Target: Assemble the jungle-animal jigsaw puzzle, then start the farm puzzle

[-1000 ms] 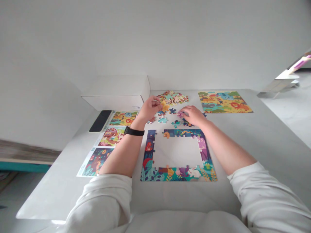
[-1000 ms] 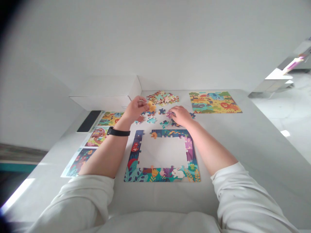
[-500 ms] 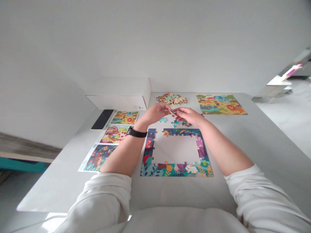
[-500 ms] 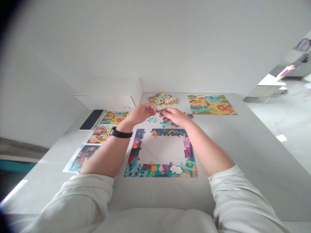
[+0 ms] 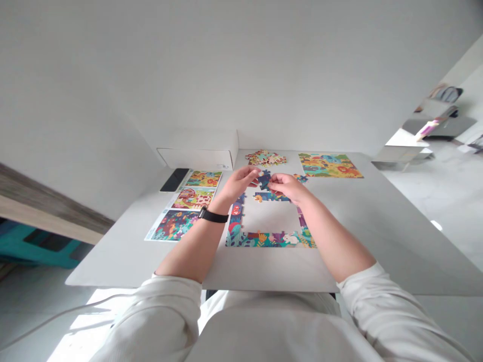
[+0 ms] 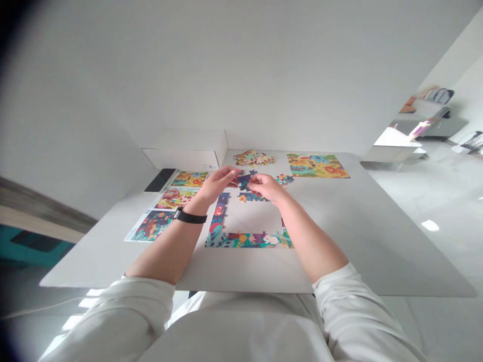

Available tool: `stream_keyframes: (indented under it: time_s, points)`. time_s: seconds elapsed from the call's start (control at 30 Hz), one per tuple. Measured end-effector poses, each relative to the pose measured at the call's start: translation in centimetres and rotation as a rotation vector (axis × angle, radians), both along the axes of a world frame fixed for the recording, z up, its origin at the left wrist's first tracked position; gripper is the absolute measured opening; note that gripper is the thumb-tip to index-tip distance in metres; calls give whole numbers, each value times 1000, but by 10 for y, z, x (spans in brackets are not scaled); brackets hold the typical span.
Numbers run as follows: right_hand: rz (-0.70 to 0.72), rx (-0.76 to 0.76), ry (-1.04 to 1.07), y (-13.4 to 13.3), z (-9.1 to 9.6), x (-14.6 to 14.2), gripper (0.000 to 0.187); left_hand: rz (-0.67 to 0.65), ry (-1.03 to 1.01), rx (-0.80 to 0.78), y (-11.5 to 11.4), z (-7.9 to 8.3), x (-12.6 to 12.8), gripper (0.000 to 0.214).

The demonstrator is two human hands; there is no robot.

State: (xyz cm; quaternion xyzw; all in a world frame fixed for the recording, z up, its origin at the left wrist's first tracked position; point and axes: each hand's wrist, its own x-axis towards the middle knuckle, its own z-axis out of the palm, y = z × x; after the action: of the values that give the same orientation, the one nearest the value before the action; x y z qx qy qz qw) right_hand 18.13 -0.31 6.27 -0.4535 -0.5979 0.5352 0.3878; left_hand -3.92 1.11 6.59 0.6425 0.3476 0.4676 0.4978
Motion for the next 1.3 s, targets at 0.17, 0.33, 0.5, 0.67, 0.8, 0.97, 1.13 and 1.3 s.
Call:
stream_keyframes:
  time_s: [0.17, 0.33, 0.5, 0.67, 0.8, 0.97, 1.13, 1.3]
  points:
    - [-43, 53, -117, -2, -5, -24, 26, 69, -48, -79, -5, -24, -7, 57]
    - [-100, 270, -418, 1, -15, -33, 23, 119, -63, -142, 5, -41, -18, 56]
    - [-48, 575, -571, 0, -22, -25, 49, 144, -21, -140, 11, -49, -24, 47]
    - [51, 765, -643, 1, -26, -22, 44, 169, 78, -99, 12, -53, -25, 36]
    - [54, 816, -753, -5, -19, -25, 37, 181, 120, -53, 10, -52, -26, 35]
    - [67, 881, -949, -12, -2, -30, 31, 161, 89, -50, 9, -48, -25, 39]
    - [67, 838, -985, -9, 15, -32, 31, 157, 32, -100, 9, -45, -23, 47]
    - [89, 840, -952, -3, 12, -35, 30, 167, 19, -134, 11, -49, -25, 47]
